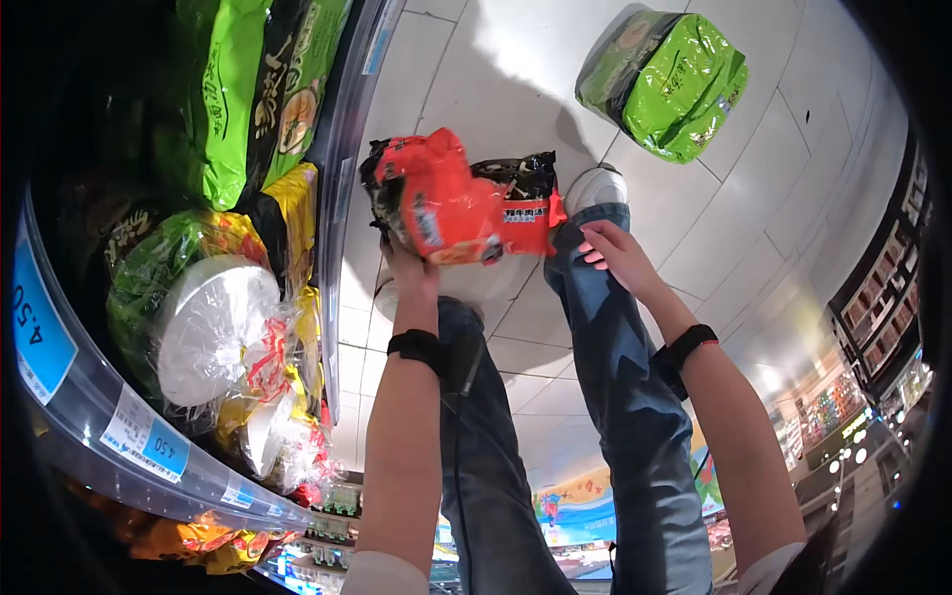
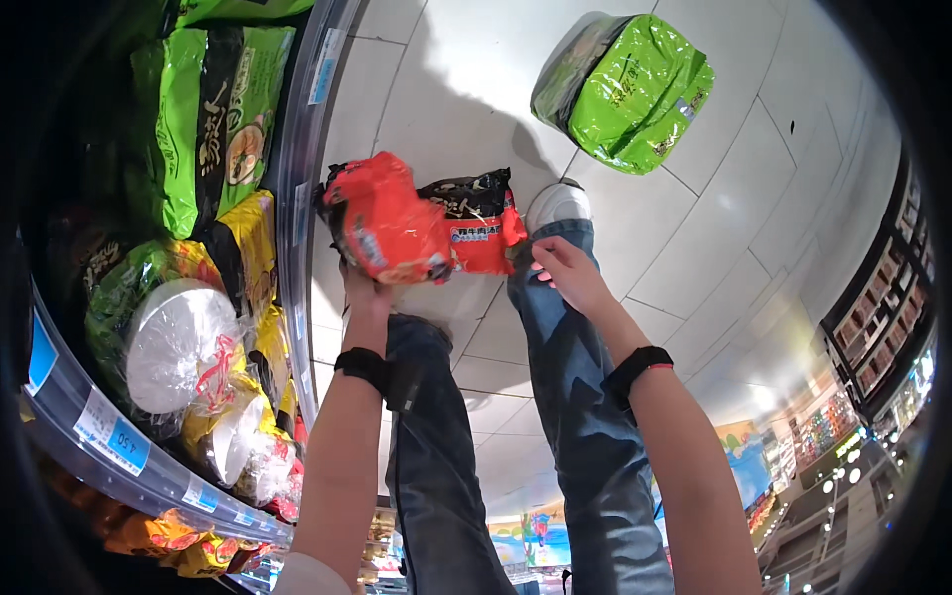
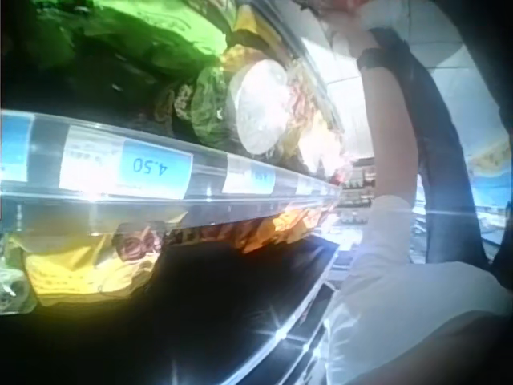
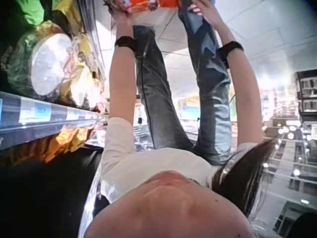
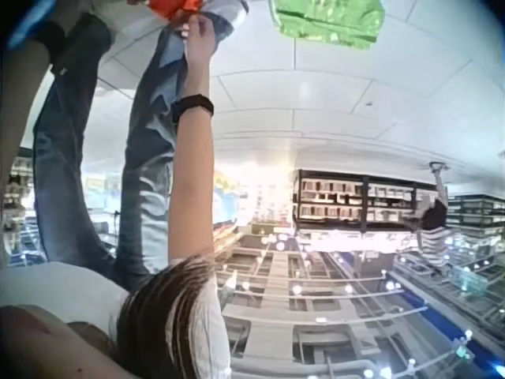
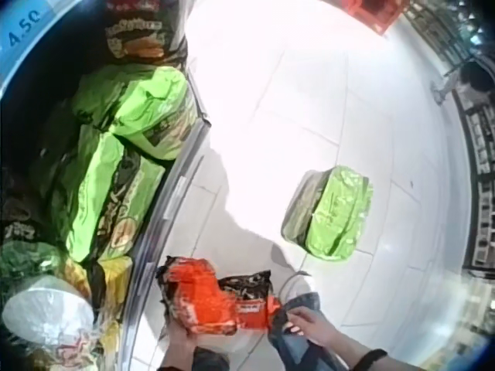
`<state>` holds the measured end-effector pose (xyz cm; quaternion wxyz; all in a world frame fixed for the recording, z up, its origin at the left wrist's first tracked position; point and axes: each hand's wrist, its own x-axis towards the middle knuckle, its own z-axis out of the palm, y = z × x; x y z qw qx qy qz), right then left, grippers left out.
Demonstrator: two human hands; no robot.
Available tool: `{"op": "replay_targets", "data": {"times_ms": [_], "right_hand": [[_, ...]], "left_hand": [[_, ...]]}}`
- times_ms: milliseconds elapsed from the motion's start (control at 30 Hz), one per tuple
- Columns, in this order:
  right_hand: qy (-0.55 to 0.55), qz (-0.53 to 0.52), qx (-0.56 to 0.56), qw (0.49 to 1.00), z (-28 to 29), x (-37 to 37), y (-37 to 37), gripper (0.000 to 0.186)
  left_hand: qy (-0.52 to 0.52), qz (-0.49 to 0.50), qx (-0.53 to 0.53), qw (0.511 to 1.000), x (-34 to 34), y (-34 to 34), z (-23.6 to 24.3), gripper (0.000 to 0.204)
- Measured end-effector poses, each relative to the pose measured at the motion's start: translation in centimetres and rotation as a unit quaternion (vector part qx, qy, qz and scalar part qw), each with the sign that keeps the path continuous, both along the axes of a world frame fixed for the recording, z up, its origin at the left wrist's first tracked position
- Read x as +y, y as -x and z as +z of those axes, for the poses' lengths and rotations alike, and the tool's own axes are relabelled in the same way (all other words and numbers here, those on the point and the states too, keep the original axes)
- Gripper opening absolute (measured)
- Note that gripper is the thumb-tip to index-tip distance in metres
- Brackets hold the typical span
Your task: Inspecting and sorting various packets of instant ramen on a supermarket shelf.
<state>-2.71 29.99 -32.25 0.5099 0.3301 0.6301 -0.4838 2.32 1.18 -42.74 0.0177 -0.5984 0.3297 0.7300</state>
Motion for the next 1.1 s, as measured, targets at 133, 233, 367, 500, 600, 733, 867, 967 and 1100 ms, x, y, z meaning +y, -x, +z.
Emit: {"op": "replay_targets", "data": {"times_ms": [133,233,367,500,600,733,867,967,1100], "right_hand": [[0.009,0.037,0.030,0.999,0.2,-2.3,0.7,0.030],[0.025,0.051,0.037,0.998,0.4,-3.5,0.8,0.029],[-0.009,0.106,0.130,0.986,0.1,-5.5,-0.3,0.028],[-0.022,0.152,0.150,0.977,2.5,-5.1,0.1,0.022],[-0.027,0.139,0.150,0.979,3.4,-5.1,0.2,0.019],[0.000,0.107,0.169,0.980,3.7,-5.8,0.5,0.020],[-0.027,0.106,0.176,0.978,4.8,-3.5,0.7,0.022],[-0.017,0.120,0.166,0.979,5.9,-6.0,1.5,0.023],[-0.056,0.171,0.158,0.971,6.8,-3.1,2.2,0.022]], "left_hand": [[-0.041,-0.035,-0.024,0.998,-1.6,-0.4,0.1,0.036],[-0.064,-0.108,-0.114,0.986,-2.6,0.6,2.3,0.034],[-0.052,-0.240,-0.214,0.945,-3.6,1.4,8.7,0.036],[-0.127,-0.348,0.067,0.926,-1.7,5.8,23.0,0.033],[0.038,-0.548,0.242,0.800,-5.2,13.1,37.5,0.021],[0.326,-0.313,0.294,0.842,-13.0,18.0,46.9,0.021],[0.543,-0.161,0.138,0.812,-23.5,21.7,47.2,0.045],[0.456,-0.167,0.151,0.861,-31.5,22.1,48.8,0.055],[0.621,-0.037,0.025,0.783,-28.4,24.3,43.9,0.059]]}}
